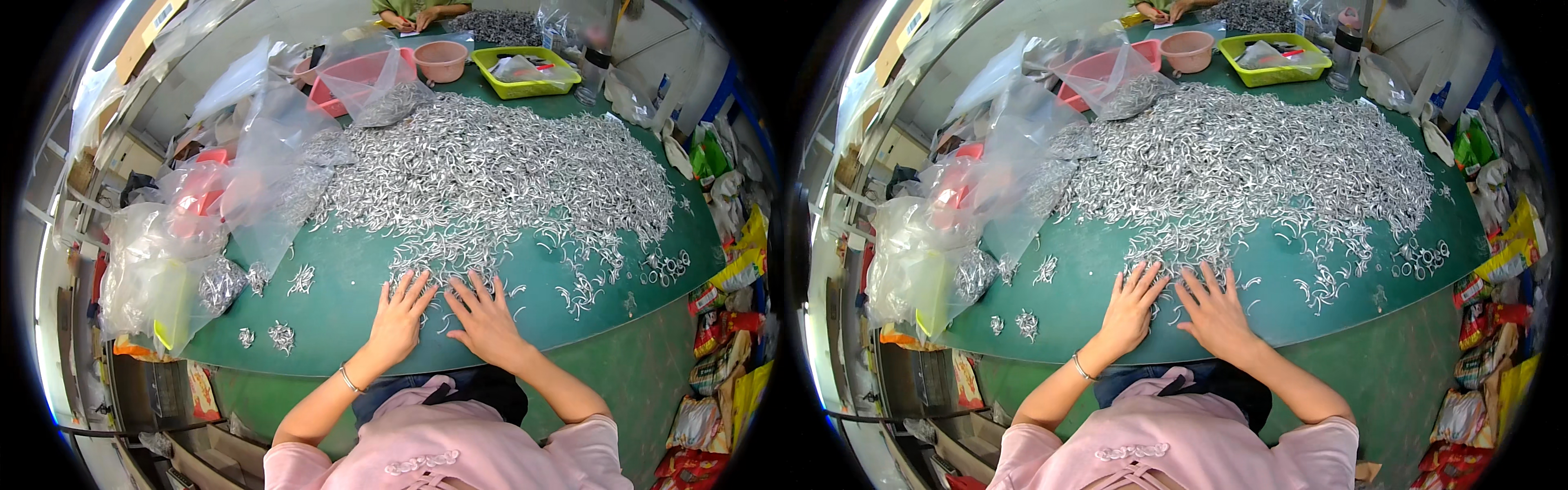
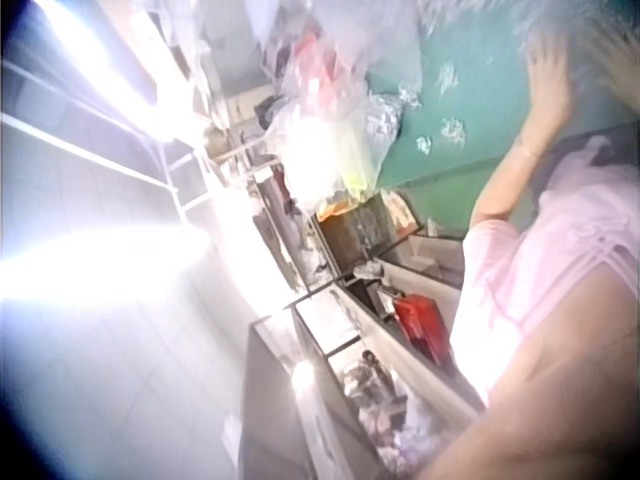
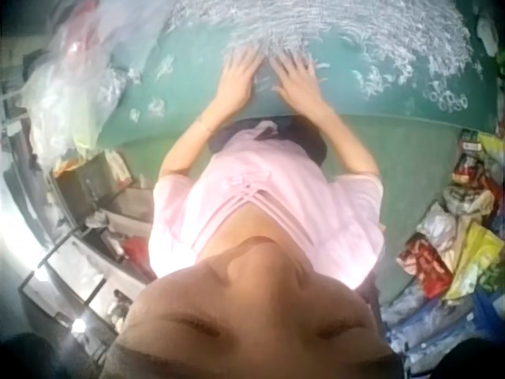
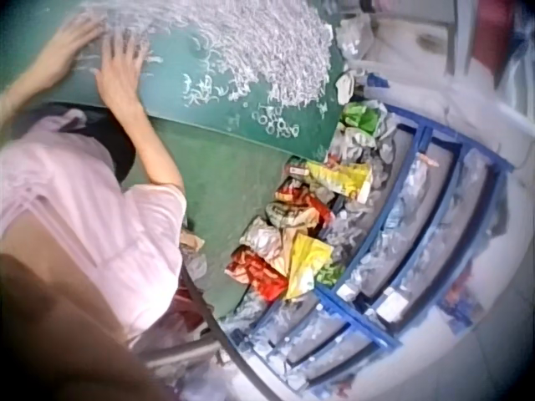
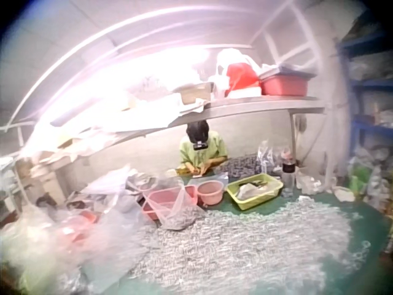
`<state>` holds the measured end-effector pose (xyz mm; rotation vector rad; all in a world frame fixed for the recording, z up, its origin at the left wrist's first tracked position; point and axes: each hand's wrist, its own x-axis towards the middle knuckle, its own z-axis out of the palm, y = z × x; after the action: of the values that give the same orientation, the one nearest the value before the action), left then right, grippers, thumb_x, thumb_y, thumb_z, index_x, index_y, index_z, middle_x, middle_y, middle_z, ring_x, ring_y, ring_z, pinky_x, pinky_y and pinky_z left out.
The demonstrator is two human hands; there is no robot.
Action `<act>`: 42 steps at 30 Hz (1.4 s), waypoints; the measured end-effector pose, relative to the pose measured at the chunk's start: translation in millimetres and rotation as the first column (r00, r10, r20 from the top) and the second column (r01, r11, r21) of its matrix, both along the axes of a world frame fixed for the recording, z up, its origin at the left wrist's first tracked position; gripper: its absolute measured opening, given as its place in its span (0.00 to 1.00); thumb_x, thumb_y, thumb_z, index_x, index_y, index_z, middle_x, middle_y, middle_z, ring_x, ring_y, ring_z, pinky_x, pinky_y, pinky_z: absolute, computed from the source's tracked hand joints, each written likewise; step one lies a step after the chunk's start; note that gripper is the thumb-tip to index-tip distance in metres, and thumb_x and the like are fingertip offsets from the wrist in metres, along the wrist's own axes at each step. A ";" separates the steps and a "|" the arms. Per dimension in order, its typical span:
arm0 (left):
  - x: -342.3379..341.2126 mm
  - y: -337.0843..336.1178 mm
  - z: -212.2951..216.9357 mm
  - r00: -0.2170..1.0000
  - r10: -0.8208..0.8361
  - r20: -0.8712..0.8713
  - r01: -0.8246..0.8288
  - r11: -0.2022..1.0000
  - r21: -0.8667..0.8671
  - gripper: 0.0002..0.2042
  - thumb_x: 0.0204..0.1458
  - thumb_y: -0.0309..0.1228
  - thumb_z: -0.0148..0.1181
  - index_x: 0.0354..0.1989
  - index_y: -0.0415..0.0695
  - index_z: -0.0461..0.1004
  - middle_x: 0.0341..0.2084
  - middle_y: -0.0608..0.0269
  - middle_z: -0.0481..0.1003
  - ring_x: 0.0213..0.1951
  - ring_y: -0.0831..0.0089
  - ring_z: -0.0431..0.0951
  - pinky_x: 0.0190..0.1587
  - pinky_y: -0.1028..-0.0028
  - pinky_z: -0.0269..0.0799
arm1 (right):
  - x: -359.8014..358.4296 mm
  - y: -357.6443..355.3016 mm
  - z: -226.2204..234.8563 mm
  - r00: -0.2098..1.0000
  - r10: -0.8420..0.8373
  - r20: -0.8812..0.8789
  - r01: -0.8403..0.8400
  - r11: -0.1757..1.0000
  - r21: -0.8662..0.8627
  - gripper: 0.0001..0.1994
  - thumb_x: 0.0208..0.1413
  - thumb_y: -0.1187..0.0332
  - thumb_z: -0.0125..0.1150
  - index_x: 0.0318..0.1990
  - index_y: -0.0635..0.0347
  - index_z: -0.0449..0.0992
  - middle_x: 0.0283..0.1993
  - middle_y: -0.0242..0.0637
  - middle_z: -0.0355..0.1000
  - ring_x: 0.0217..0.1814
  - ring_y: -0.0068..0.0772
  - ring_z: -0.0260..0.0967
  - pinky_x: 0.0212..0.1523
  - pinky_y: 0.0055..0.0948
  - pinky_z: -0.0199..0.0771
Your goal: The person sorts a large pile of small, silver-colored metal pieces on a green table. They use their hands to pick up the pieces, separate them, and place them into small piles or into plastic bags and containers.
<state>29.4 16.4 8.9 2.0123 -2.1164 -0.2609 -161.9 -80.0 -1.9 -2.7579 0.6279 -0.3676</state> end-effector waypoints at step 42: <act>118.7 -239.7 14.7 0.996 0.023 -0.082 -0.053 0.922 -0.384 0.41 0.40 0.48 0.72 0.62 0.42 0.64 0.58 0.49 0.65 0.60 0.43 0.62 0.64 0.50 0.55 | 108.8 -215.7 22.6 0.950 -0.254 0.180 0.264 0.964 -0.031 0.44 0.32 0.59 0.81 0.61 0.61 0.66 0.59 0.43 0.63 0.63 0.47 0.58 0.65 0.46 0.53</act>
<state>148.1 -223.3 23.6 1.7782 -1.8990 0.0829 -53.0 -295.6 20.7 -2.6581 0.9493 -0.6854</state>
